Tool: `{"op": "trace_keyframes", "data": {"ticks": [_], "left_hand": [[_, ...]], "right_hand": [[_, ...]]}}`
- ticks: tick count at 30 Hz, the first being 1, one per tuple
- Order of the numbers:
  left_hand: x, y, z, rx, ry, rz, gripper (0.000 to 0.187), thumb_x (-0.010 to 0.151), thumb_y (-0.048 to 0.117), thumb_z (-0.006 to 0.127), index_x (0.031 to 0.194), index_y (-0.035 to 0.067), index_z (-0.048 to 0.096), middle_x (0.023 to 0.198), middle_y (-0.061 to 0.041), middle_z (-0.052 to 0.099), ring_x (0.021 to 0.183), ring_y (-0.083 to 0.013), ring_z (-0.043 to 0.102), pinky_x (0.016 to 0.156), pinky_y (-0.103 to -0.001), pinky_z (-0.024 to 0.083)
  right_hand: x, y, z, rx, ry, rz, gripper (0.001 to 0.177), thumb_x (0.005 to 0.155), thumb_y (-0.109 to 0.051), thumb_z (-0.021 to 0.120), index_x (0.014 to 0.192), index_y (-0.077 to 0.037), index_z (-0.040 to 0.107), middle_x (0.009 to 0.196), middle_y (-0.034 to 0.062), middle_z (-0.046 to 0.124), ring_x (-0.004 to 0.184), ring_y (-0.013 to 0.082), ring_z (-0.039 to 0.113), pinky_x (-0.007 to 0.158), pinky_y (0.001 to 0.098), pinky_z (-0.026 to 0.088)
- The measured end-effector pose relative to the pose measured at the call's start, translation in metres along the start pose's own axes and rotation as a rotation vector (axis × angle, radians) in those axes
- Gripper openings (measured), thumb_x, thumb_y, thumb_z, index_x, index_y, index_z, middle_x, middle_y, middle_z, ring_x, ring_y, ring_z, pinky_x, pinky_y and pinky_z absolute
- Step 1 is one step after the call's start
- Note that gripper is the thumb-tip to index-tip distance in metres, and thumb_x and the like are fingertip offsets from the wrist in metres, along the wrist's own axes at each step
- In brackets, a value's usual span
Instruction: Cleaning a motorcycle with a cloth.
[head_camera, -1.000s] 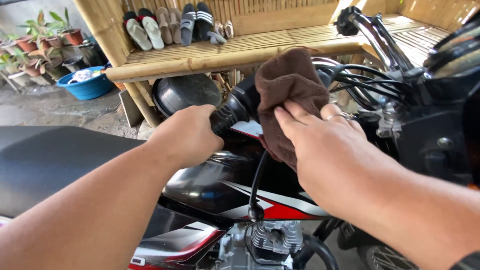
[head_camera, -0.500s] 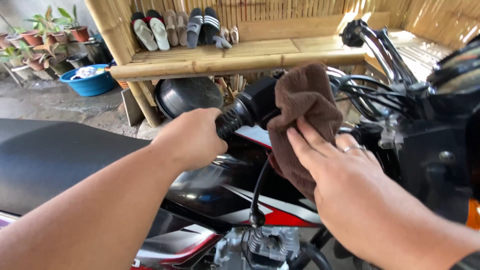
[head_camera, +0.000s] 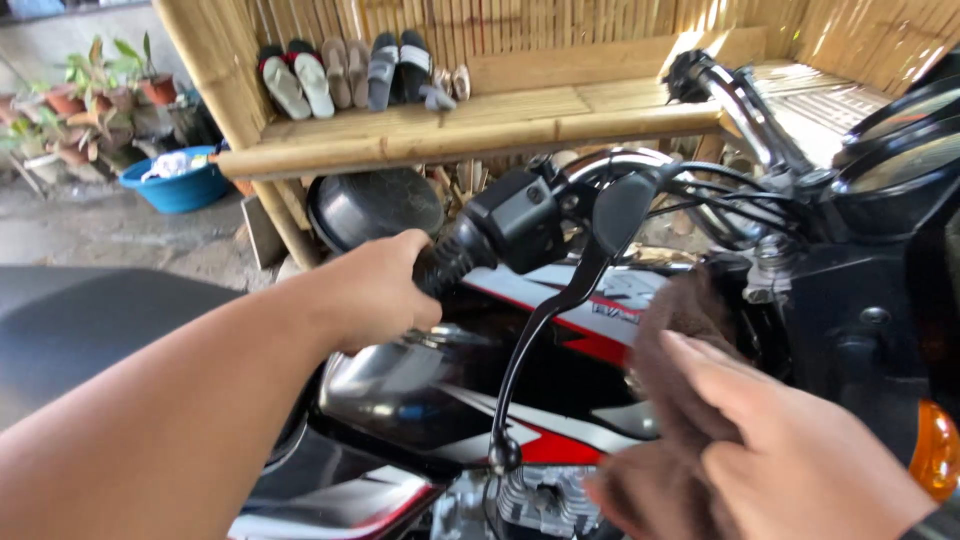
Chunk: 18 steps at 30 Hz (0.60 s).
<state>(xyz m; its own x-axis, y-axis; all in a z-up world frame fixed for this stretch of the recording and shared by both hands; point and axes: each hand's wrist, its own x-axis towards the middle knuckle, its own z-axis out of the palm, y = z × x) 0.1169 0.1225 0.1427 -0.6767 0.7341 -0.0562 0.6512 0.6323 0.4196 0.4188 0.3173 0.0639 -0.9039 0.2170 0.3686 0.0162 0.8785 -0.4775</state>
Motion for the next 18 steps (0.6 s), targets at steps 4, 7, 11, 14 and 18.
{"op": "trace_keyframes", "data": {"ticks": [4,7,11,14,18], "left_hand": [[-0.035,0.033,-0.003,-0.075,0.541,0.398,0.030,0.080,0.025,0.074,0.102,0.006,0.067,0.098,-0.013,0.067,0.089,-0.0291,0.063,0.068,-0.041,0.057],[-0.080,0.070,0.007,-0.479,0.312,0.178,0.029,0.098,0.028,0.060,0.092,0.003,0.073,0.088,-0.014,0.074,0.077,-0.0229,0.067,0.066,-0.036,0.057],[-0.097,0.062,0.042,-1.295,-0.478,0.017,0.043,0.098,0.044,0.054,0.096,0.007,0.075,0.086,-0.009,0.074,0.069,-0.0168,0.066,0.059,-0.032,0.051],[-0.099,0.051,0.049,-1.737,-0.405,-0.258,0.021,0.093,0.010,0.063,0.110,0.001,0.071,0.101,-0.013,0.075,0.087,-0.0214,0.073,0.081,-0.037,0.060],[-0.104,0.029,0.047,-1.837,-0.180,-0.170,0.023,0.091,0.000,0.071,0.111,0.000,0.061,0.101,-0.013,0.073,0.089,-0.0262,0.073,0.084,-0.047,0.063]], "right_hand": [[-0.009,0.018,-0.037,-0.106,0.039,-0.016,0.096,0.064,0.001,0.052,0.160,-0.004,0.046,0.161,0.0175,0.053,0.147,0.0317,0.040,0.117,0.0418,0.032],[-0.002,-0.024,-0.037,-0.080,0.015,-0.233,0.094,0.062,-0.002,0.056,0.156,-0.003,0.048,0.159,0.0170,0.050,0.149,0.0346,0.038,0.120,0.0458,0.028],[0.008,-0.065,-0.007,-0.115,0.010,-0.528,0.055,0.086,-0.019,0.070,0.141,-0.024,0.064,0.157,0.0096,0.054,0.150,0.0274,0.045,0.120,0.0459,0.032],[0.020,-0.070,0.012,-0.003,-0.183,-0.620,0.041,0.092,-0.023,0.073,0.132,-0.028,0.070,0.155,0.0093,0.058,0.147,0.0299,0.045,0.118,0.0471,0.030],[0.047,-0.097,0.007,0.392,-0.178,-0.145,0.038,0.091,-0.023,0.072,0.128,-0.020,0.069,0.137,0.0103,0.066,0.127,0.0268,0.054,0.106,0.0458,0.040]]}}
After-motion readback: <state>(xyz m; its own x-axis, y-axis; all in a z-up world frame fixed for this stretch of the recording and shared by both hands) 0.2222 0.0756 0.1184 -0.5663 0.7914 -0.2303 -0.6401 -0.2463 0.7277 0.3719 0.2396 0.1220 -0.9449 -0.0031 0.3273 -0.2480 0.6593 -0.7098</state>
